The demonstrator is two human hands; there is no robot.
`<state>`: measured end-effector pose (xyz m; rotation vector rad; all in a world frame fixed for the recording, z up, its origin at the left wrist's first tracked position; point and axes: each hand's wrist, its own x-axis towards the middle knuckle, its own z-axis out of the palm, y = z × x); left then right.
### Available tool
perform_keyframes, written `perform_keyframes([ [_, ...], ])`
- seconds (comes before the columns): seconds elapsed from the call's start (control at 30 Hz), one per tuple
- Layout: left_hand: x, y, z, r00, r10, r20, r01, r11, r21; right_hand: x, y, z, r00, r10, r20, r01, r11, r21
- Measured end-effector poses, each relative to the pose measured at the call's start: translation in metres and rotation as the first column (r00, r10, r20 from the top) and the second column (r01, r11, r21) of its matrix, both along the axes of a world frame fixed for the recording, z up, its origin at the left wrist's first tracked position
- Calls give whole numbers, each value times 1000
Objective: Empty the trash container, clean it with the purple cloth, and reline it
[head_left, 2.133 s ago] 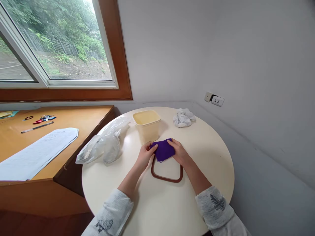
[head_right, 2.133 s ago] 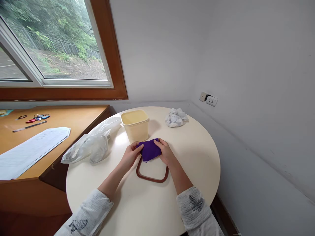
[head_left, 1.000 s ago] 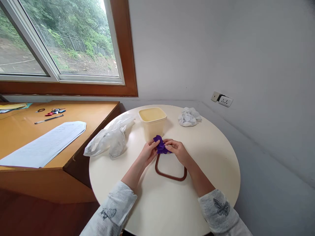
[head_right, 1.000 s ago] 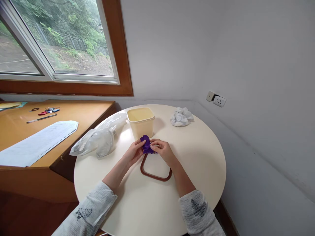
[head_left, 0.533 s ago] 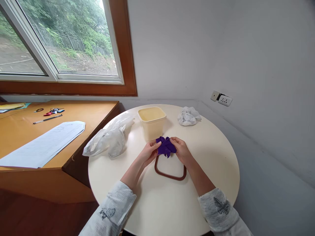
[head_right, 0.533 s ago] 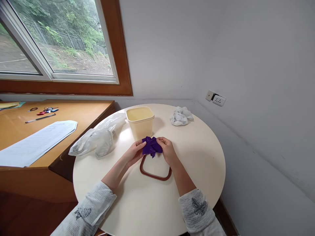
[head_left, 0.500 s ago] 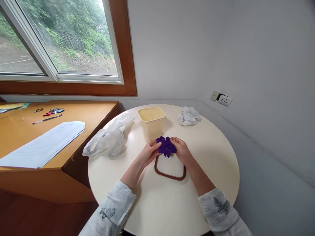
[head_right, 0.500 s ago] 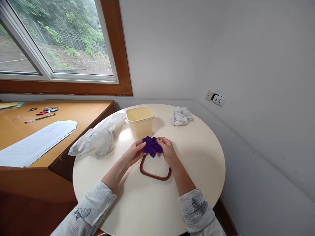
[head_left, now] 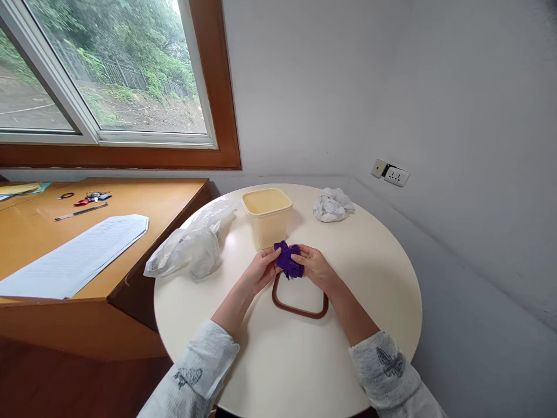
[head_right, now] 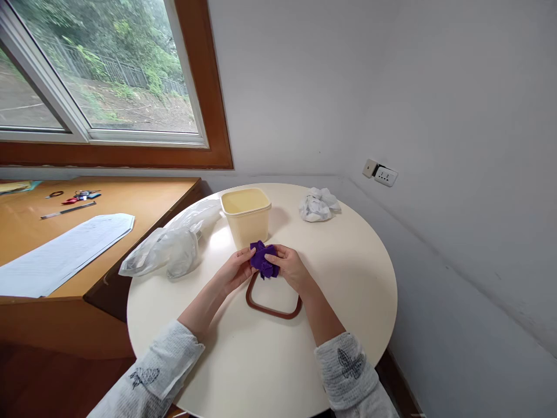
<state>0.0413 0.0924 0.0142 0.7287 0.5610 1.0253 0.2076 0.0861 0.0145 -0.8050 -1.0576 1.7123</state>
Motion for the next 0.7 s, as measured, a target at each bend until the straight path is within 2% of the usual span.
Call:
perform_keyframes([
  [0.33, 2, -6, 7, 999, -45, -5, 45, 999, 29, 2, -1, 7, 993, -100, -59, 100, 995, -6],
  [0.53, -2, -6, 5, 998, -62, -20, 59, 990, -127, 5, 1, 9, 968, -199, -154, 196, 980, -38],
  [0.7, -2, -4, 2, 998, -43, -40, 32, 966, -255, 10, 5, 8, 942, -298, -156, 283, 953, -112],
])
